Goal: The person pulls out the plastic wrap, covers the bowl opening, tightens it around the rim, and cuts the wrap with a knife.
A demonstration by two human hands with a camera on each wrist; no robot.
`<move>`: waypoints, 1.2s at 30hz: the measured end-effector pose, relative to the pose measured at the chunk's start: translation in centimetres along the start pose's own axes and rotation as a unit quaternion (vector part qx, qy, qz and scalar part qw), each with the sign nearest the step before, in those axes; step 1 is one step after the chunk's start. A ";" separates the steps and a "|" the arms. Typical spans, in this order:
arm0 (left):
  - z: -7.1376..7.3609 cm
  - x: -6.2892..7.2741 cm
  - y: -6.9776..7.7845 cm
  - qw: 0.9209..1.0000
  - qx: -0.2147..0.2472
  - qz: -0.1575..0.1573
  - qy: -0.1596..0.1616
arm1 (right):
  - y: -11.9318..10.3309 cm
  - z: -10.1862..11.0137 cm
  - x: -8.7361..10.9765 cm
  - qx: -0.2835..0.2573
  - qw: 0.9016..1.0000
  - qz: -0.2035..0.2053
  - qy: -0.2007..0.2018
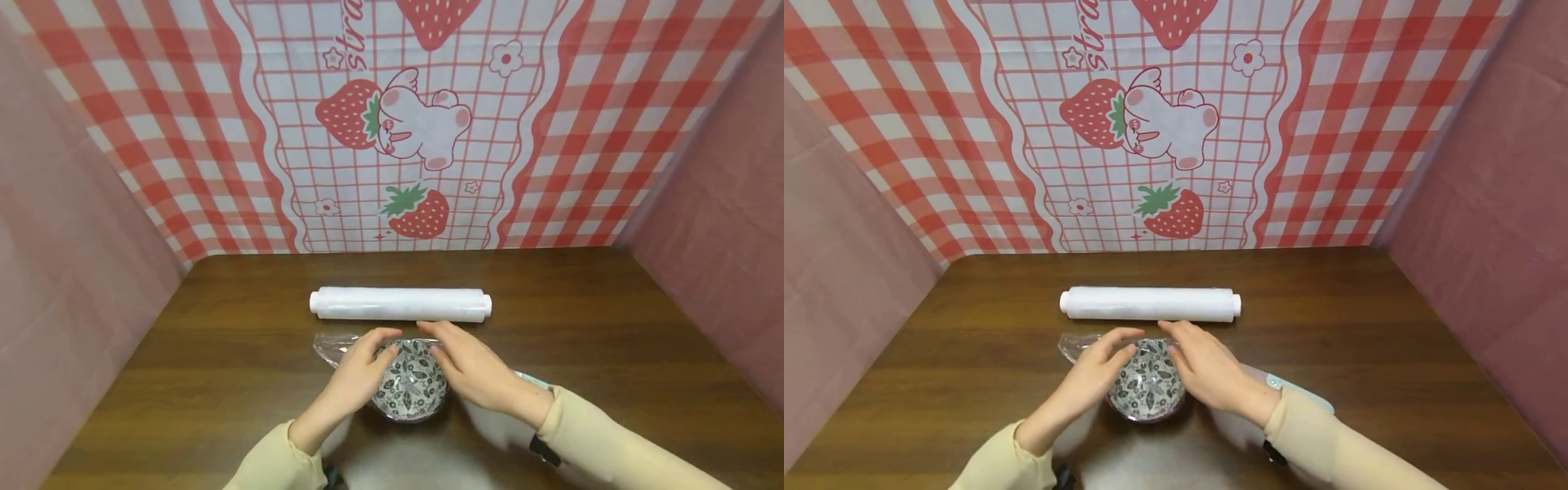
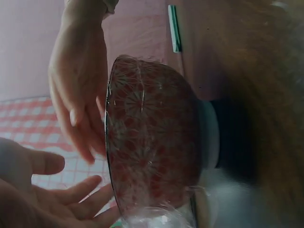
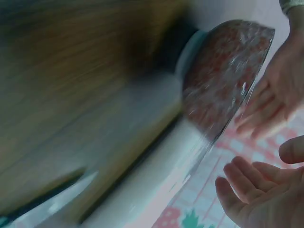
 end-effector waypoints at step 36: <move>-2.5 -0.6 -3.7 0.954 0.244 0.156 0.079 | 1.7 -5.4 -0.2 -0.408 0.867 -0.262 0.113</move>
Point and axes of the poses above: each hand's wrist, its own x-axis away from the middle knuckle, its own z-axis out of the back of the hand, y = z × x, the point moved 4 cm from there along -x, towards the middle knuckle, and after that the axes turned 5 degrees about y, right-handed, at the moved point
